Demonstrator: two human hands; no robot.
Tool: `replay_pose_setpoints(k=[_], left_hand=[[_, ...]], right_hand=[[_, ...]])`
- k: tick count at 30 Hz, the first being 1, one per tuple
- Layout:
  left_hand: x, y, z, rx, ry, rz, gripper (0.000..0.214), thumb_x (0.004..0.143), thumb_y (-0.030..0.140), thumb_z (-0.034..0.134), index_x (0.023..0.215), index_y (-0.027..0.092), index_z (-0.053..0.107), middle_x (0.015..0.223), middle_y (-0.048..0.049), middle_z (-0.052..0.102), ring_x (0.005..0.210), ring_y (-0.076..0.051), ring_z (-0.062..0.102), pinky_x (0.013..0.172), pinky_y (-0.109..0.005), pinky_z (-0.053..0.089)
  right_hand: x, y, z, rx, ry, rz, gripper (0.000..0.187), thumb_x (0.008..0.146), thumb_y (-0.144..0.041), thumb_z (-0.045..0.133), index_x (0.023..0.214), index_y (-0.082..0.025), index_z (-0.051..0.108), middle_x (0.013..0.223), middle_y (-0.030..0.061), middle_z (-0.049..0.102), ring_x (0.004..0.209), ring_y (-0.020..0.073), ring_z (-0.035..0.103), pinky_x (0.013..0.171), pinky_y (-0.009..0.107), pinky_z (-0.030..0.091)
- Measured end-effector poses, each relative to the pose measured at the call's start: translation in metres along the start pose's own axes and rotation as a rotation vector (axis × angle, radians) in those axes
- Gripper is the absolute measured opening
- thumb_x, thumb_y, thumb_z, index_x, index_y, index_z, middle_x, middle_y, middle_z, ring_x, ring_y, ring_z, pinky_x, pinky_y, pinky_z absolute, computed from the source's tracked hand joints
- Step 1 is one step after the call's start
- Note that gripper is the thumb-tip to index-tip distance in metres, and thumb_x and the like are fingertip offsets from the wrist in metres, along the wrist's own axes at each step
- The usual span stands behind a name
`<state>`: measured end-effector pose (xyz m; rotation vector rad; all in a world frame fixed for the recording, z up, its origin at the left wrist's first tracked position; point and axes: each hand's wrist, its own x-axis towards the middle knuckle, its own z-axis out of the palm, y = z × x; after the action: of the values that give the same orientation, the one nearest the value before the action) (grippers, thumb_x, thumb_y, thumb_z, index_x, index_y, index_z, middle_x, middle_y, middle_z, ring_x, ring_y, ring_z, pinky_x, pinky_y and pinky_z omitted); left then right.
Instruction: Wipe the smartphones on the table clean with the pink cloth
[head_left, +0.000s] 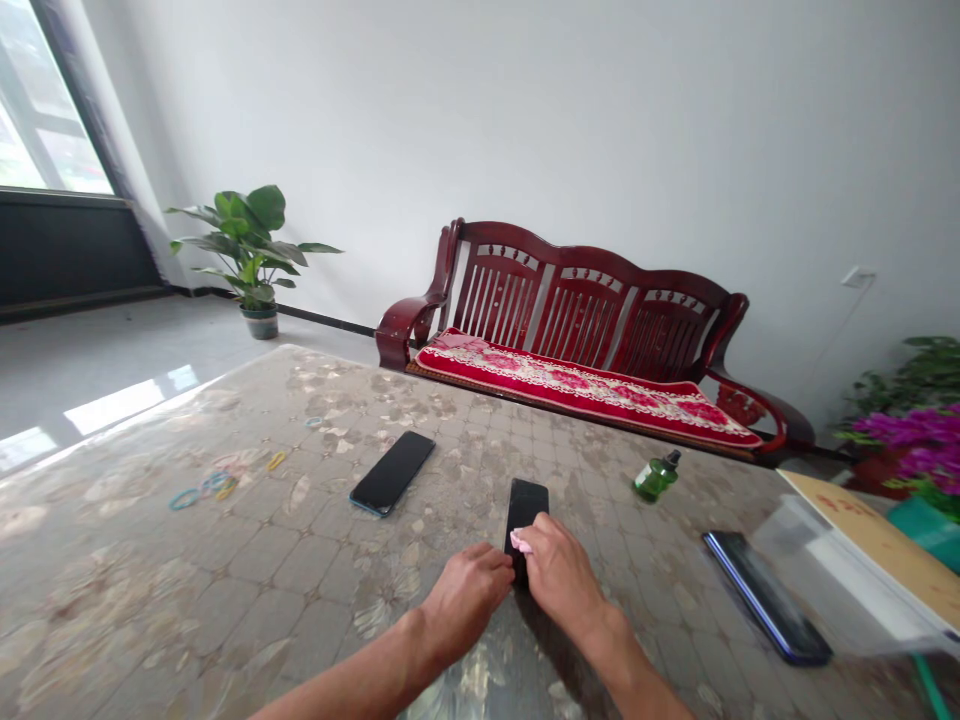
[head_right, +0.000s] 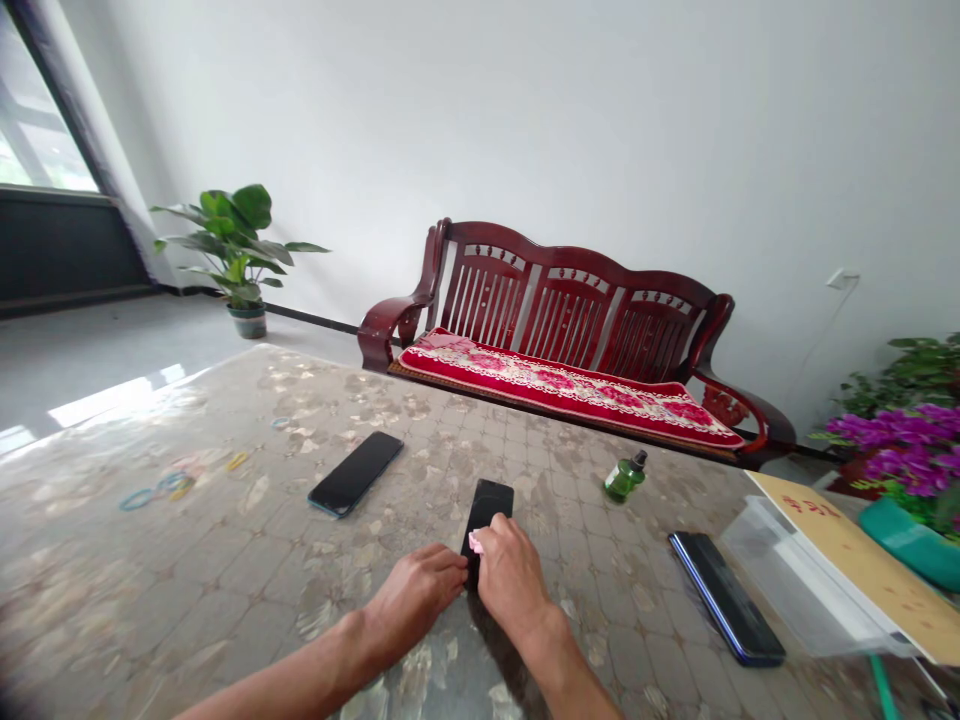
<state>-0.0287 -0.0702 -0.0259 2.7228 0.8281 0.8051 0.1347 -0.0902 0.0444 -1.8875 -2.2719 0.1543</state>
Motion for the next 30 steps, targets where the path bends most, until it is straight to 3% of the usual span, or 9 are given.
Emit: replay_pose_setpoints(k=[8, 16, 24, 30], left_hand=[[0.0, -0.002, 0.002, -0.011, -0.013, -0.015, 0.028, 0.1, 0.019, 0.044, 0.086, 0.018, 0.068, 0.083, -0.0039, 0.066, 0.077, -0.016, 0.061, 0.076, -0.025, 0.051], [0.0, -0.003, 0.004, 0.033, -0.03, 0.006, 0.024, 0.097, 0.015, 0.05, 0.078, 0.017, 0.066, 0.08, -0.0028, 0.066, 0.075, -0.016, 0.06, 0.072, -0.025, 0.05], [-0.001, -0.003, 0.001, -0.01, -0.007, -0.018, 0.028, 0.1, 0.02, 0.044, 0.085, 0.018, 0.068, 0.081, -0.0037, 0.066, 0.076, -0.016, 0.06, 0.076, -0.024, 0.05], [0.0, -0.003, 0.004, -0.017, -0.008, -0.027, 0.02, 0.097, 0.017, 0.051, 0.085, 0.018, 0.067, 0.081, -0.0027, 0.067, 0.077, -0.016, 0.062, 0.075, -0.025, 0.05]], right_hand=[[0.032, 0.0, 0.003, -0.068, 0.034, 0.047, 0.032, 0.092, -0.011, 0.043, 0.099, -0.023, 0.072, 0.099, 0.0067, 0.064, 0.095, 0.0181, 0.058, 0.084, 0.025, 0.04], [0.004, -0.005, 0.0, 0.004, -0.018, -0.045, 0.032, 0.092, -0.012, 0.041, 0.092, -0.023, 0.071, 0.092, 0.0042, 0.063, 0.09, 0.0159, 0.057, 0.08, 0.023, 0.039], [0.029, 0.003, 0.001, -0.061, 0.023, 0.044, 0.033, 0.091, -0.011, 0.043, 0.098, -0.024, 0.073, 0.095, 0.0055, 0.064, 0.093, 0.0166, 0.059, 0.081, 0.023, 0.04], [-0.005, 0.003, 0.0, 0.026, -0.01, -0.05, 0.032, 0.089, -0.008, 0.043, 0.089, -0.024, 0.072, 0.088, 0.0033, 0.062, 0.086, 0.0149, 0.058, 0.075, 0.022, 0.038]])
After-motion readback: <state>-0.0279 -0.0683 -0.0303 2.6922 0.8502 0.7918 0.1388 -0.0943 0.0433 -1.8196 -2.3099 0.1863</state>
